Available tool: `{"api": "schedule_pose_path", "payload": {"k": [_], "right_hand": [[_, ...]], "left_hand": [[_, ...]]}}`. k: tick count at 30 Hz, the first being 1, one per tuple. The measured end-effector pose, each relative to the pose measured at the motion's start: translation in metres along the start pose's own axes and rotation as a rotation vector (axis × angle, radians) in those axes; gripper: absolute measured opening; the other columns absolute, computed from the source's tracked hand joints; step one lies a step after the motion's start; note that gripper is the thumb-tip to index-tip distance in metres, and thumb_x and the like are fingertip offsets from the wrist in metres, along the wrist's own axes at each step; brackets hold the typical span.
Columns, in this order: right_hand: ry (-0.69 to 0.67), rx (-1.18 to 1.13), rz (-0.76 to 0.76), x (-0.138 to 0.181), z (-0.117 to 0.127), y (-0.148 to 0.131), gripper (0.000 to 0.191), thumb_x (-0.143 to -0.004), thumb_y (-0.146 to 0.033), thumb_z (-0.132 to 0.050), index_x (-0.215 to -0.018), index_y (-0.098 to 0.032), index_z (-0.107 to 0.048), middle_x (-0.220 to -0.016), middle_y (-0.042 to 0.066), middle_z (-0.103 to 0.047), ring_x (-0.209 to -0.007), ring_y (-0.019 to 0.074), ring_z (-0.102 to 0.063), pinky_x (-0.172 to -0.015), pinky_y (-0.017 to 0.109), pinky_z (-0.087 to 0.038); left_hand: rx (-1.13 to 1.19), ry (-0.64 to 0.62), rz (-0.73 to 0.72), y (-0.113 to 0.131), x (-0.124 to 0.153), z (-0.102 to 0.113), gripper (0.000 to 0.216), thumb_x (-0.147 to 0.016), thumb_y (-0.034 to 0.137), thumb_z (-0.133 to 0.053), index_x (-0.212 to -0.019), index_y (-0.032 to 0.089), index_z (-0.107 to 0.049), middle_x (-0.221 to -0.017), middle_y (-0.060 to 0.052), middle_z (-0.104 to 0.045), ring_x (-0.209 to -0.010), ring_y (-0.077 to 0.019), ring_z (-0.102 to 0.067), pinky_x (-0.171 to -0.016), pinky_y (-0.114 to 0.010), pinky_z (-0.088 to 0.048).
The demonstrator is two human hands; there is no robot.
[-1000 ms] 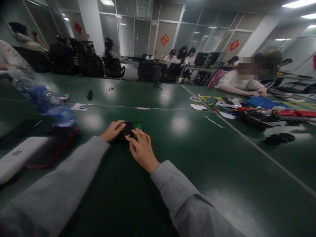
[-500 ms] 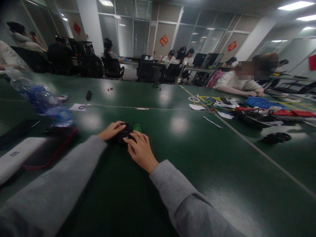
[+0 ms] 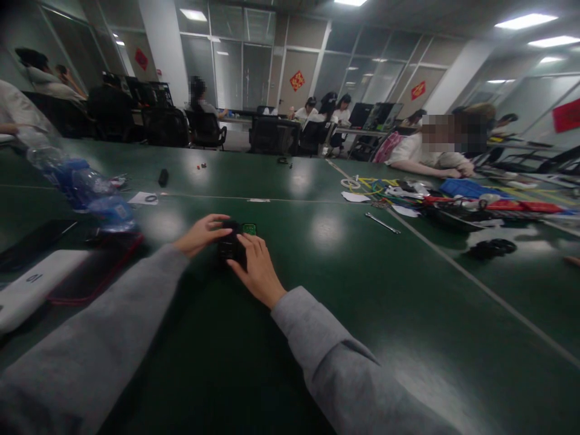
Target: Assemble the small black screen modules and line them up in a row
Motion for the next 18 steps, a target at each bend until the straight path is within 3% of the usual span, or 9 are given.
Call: {"api": "schedule_pose_path", "payload": {"k": [5,11,18], "right_hand": [[0.18,-0.26,-0.218,0.003,-0.006,-0.009,0.054,-0.094,-0.035,-0.052,-0.14,-0.019,-0.027,-0.133,0.014,-0.044,-0.119,0.0239,-0.049,-0.1,0.043,-0.046],[0.114,-0.365,-0.247,-0.001,-0.014,-0.021,0.06,-0.092,-0.036,-0.057,-0.141,-0.02,-0.026,-0.133,0.014,-0.046,-0.123,0.0251,-0.047,-0.105,0.046,-0.041],[0.047,-0.448,-0.235,-0.008,-0.02,-0.041,0.068,-0.093,-0.038,-0.056,-0.145,-0.021,-0.017,-0.139,0.014,-0.041,-0.126,0.0244,-0.045,-0.108,0.046,-0.038]], "left_hand": [[-0.058,0.018,-0.098,0.017,0.015,-0.008,0.055,-0.065,0.033,-0.08,-0.112,0.017,-0.057,-0.112,-0.012,-0.062,-0.103,-0.0245,-0.06,-0.087,-0.044,-0.05],[-0.018,0.089,-0.078,0.026,0.03,-0.008,0.055,-0.065,0.033,-0.079,-0.113,0.017,-0.056,-0.111,-0.011,-0.062,-0.1,-0.0235,-0.061,-0.084,-0.042,-0.052],[0.068,0.106,0.002,0.041,0.049,0.008,0.054,-0.066,0.032,-0.078,-0.113,0.019,-0.055,-0.108,-0.008,-0.064,-0.096,-0.0226,-0.063,-0.081,-0.039,-0.052]]}}
Point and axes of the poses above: each hand's wrist, its own x-axis away from the middle knuckle, its own z-axis out of the back of the hand, y = z × x, the point moved 3 cm from there along -x, towards the middle knuckle
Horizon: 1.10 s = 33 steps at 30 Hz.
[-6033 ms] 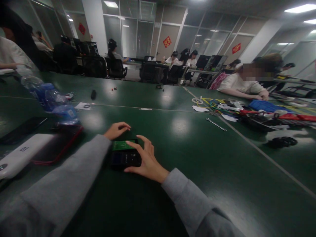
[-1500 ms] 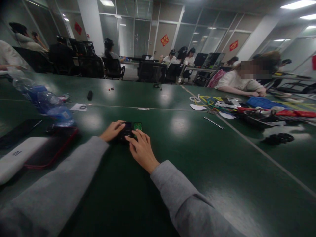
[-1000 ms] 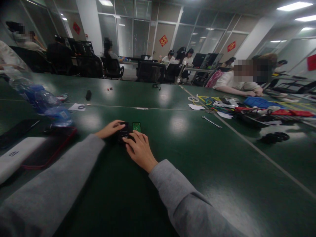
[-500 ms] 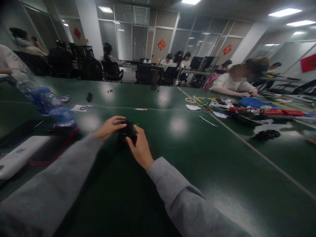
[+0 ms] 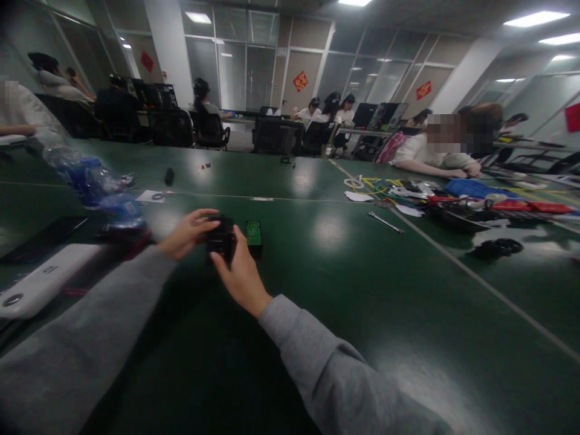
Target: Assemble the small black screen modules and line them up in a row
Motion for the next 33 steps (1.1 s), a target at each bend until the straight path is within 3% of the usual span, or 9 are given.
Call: {"api": "schedule_pose_path", "payload": {"k": [3,7,13,16,19,33], "right_hand": [[-0.076,-0.191,-0.11,-0.008,-0.013,0.012,0.066,-0.092,-0.043,-0.056,-0.143,-0.019,-0.02,-0.129,0.015,-0.052,-0.117,0.0234,-0.054,-0.101,0.044,-0.046],[-0.128,-0.362,-0.215,-0.02,-0.025,0.039,0.059,-0.088,-0.04,-0.062,-0.135,-0.018,-0.034,-0.129,0.013,-0.053,-0.117,0.0217,-0.054,-0.099,0.041,-0.048],[-0.017,-0.505,-0.31,-0.027,-0.015,0.066,0.051,-0.084,-0.037,-0.065,-0.126,-0.018,-0.043,-0.127,0.013,-0.055,-0.117,0.0216,-0.054,-0.1,0.04,-0.047],[-0.003,-0.527,-0.34,-0.029,-0.007,0.069,0.051,-0.085,-0.035,-0.063,-0.128,-0.017,-0.042,-0.127,0.013,-0.056,-0.116,0.022,-0.055,-0.098,0.04,-0.047],[-0.034,-0.489,-0.353,-0.031,-0.002,0.069,0.051,-0.087,-0.035,-0.059,-0.131,-0.018,-0.041,-0.127,0.012,-0.055,-0.116,0.0216,-0.055,-0.096,0.039,-0.049],[-0.118,-0.764,-0.452,-0.038,0.006,0.067,0.052,-0.076,-0.032,-0.074,-0.123,-0.021,-0.055,-0.128,0.007,-0.055,-0.121,0.0235,-0.049,-0.105,0.041,-0.039]], "left_hand": [[-0.008,0.007,0.004,-0.001,0.004,0.008,0.055,-0.066,0.034,-0.078,-0.113,0.02,-0.055,-0.108,-0.008,-0.065,-0.096,-0.0228,-0.064,-0.081,-0.039,-0.052],[-0.014,0.045,0.016,-0.017,0.001,0.012,0.057,-0.065,0.036,-0.079,-0.113,0.02,-0.054,-0.112,-0.009,-0.063,-0.1,-0.0238,-0.063,-0.083,-0.041,-0.053],[0.015,0.019,-0.038,-0.037,-0.008,-0.002,0.068,-0.068,0.033,-0.077,-0.127,0.02,-0.045,-0.126,-0.013,-0.055,-0.115,-0.0252,-0.055,-0.095,-0.043,-0.047],[-0.092,-0.054,-0.007,-0.048,-0.009,-0.009,0.075,-0.066,0.034,-0.079,-0.13,0.018,-0.043,-0.126,-0.015,-0.054,-0.117,-0.0267,-0.053,-0.097,-0.044,-0.046],[-0.152,-0.055,0.02,-0.056,-0.01,-0.008,0.069,-0.069,0.037,-0.077,-0.127,0.017,-0.047,-0.119,-0.014,-0.058,-0.11,-0.0268,-0.057,-0.096,-0.047,-0.045],[-0.014,-0.037,0.04,-0.062,-0.012,-0.003,0.068,-0.066,0.028,-0.079,-0.126,0.019,-0.048,-0.115,-0.011,-0.063,-0.107,-0.0248,-0.06,-0.097,-0.048,-0.044]]}}
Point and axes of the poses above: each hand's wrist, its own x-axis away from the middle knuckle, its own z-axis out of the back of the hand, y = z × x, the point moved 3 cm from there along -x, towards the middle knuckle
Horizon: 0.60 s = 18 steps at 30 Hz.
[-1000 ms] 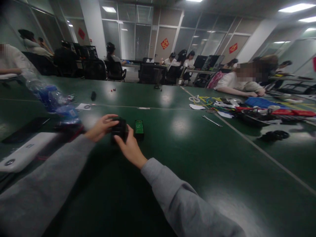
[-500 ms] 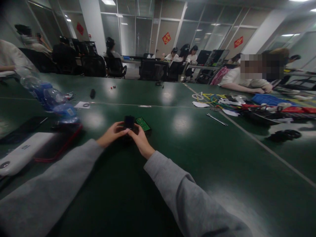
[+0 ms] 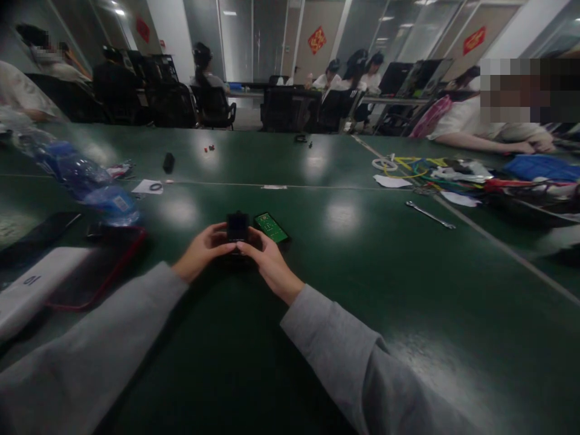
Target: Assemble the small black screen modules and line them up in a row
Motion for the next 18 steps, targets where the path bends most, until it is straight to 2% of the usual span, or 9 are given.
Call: {"api": "schedule_pose_path", "payload": {"k": [11,18], "right_hand": [[0.027,-0.04,-0.077,0.002,0.0014,-0.0064,0.053,-0.073,-0.028,-0.078,-0.121,-0.022,-0.057,-0.114,0.006,-0.06,-0.114,0.0241,-0.052,-0.104,0.044,-0.037],[0.027,-0.075,-0.061,0.0033,-0.0006,-0.0072,0.052,-0.071,-0.026,-0.079,-0.118,-0.02,-0.059,-0.11,0.006,-0.061,-0.111,0.0239,-0.054,-0.104,0.044,-0.037]], "left_hand": [[0.043,0.05,0.044,0.0063,0.0014,-0.0023,0.071,-0.061,0.023,-0.081,-0.124,0.017,-0.05,-0.107,-0.011,-0.065,-0.101,-0.0258,-0.061,-0.093,-0.048,-0.044],[0.044,0.051,0.052,0.0056,0.0014,-0.0015,0.07,-0.059,0.022,-0.082,-0.122,0.017,-0.052,-0.104,-0.009,-0.065,-0.099,-0.0242,-0.061,-0.094,-0.047,-0.043]]}}
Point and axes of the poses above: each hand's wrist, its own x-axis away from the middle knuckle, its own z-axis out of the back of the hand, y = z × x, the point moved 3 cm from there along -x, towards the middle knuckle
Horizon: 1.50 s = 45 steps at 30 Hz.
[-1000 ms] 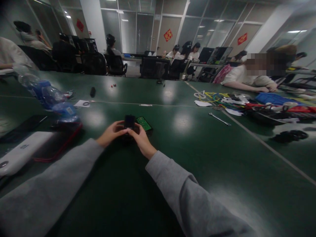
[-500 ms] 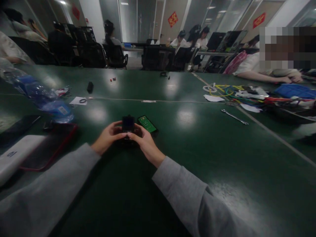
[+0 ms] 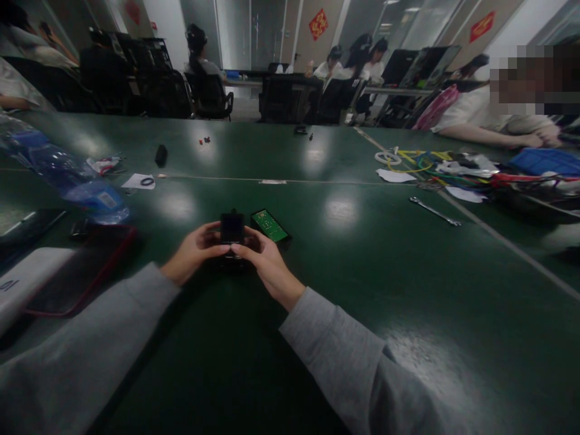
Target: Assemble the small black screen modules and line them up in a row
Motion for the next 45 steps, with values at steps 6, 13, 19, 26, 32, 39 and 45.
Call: {"api": "schedule_pose_path", "payload": {"k": [6,13,19,26,32,39,45], "right_hand": [[-0.015,0.031,0.033,0.0005,-0.0002,0.0012,0.05,-0.074,-0.027,-0.077,-0.119,-0.021,-0.058,-0.112,0.006,-0.061,-0.112,0.0228,-0.053,-0.103,0.042,-0.039],[-0.022,0.061,0.049,0.0014,-0.001,0.0037,0.053,-0.074,-0.03,-0.077,-0.122,-0.022,-0.056,-0.113,0.006,-0.06,-0.113,0.0235,-0.052,-0.101,0.042,-0.042],[-0.03,0.098,0.053,0.0027,-0.0002,0.0026,0.054,-0.075,-0.032,-0.076,-0.124,-0.023,-0.054,-0.115,0.006,-0.059,-0.113,0.0232,-0.052,-0.1,0.042,-0.042],[-0.024,0.087,0.064,0.0017,-0.0013,0.0038,0.055,-0.074,-0.031,-0.077,-0.123,-0.022,-0.054,-0.112,0.007,-0.059,-0.111,0.0234,-0.053,-0.099,0.042,-0.043],[-0.026,0.126,0.061,0.0023,-0.0022,0.0034,0.054,-0.076,-0.034,-0.075,-0.125,-0.023,-0.054,-0.115,0.007,-0.059,-0.113,0.0233,-0.052,-0.101,0.042,-0.041],[-0.018,0.133,0.07,0.0005,-0.0014,0.0056,0.055,-0.075,-0.036,-0.075,-0.125,-0.022,-0.054,-0.116,0.008,-0.058,-0.112,0.0233,-0.053,-0.1,0.042,-0.042],[-0.012,0.125,0.091,0.0002,-0.0017,0.0065,0.054,-0.075,-0.036,-0.076,-0.122,-0.021,-0.054,-0.115,0.008,-0.059,-0.111,0.0231,-0.053,-0.1,0.042,-0.042]], "left_hand": [[0.013,-0.022,-0.013,-0.0039,-0.0016,0.0018,0.067,-0.059,0.022,-0.082,-0.118,0.017,-0.053,-0.104,-0.008,-0.063,-0.1,-0.0234,-0.06,-0.095,-0.045,-0.042],[0.114,-0.019,-0.036,-0.0049,-0.002,0.0016,0.065,-0.065,0.023,-0.078,-0.124,0.02,-0.051,-0.099,-0.006,-0.063,-0.1,-0.0228,-0.06,-0.094,-0.043,-0.041],[0.126,-0.017,-0.033,-0.0077,-0.0034,0.0028,0.061,-0.066,0.022,-0.077,-0.122,0.019,-0.053,-0.102,-0.006,-0.063,-0.102,-0.0223,-0.058,-0.097,-0.043,-0.04],[0.099,-0.006,-0.047,-0.0049,-0.0009,0.0016,0.058,-0.067,0.023,-0.076,-0.12,0.018,-0.053,-0.107,-0.007,-0.063,-0.106,-0.0234,-0.057,-0.099,-0.044,-0.038],[0.061,0.017,-0.071,-0.0068,-0.0017,0.0017,0.06,-0.065,0.024,-0.078,-0.119,0.019,-0.052,-0.1,-0.006,-0.064,-0.098,-0.0223,-0.06,-0.094,-0.043,-0.042],[0.03,0.034,-0.057,-0.0044,-0.0015,-0.0014,0.063,-0.065,0.028,-0.078,-0.12,0.018,-0.049,-0.099,-0.006,-0.063,-0.099,-0.0229,-0.06,-0.094,-0.044,-0.042],[-0.039,0.057,-0.063,-0.0018,0.0012,-0.0054,0.064,-0.066,0.033,-0.078,-0.12,0.018,-0.047,-0.107,-0.008,-0.062,-0.101,-0.0238,-0.059,-0.092,-0.043,-0.043]]}}
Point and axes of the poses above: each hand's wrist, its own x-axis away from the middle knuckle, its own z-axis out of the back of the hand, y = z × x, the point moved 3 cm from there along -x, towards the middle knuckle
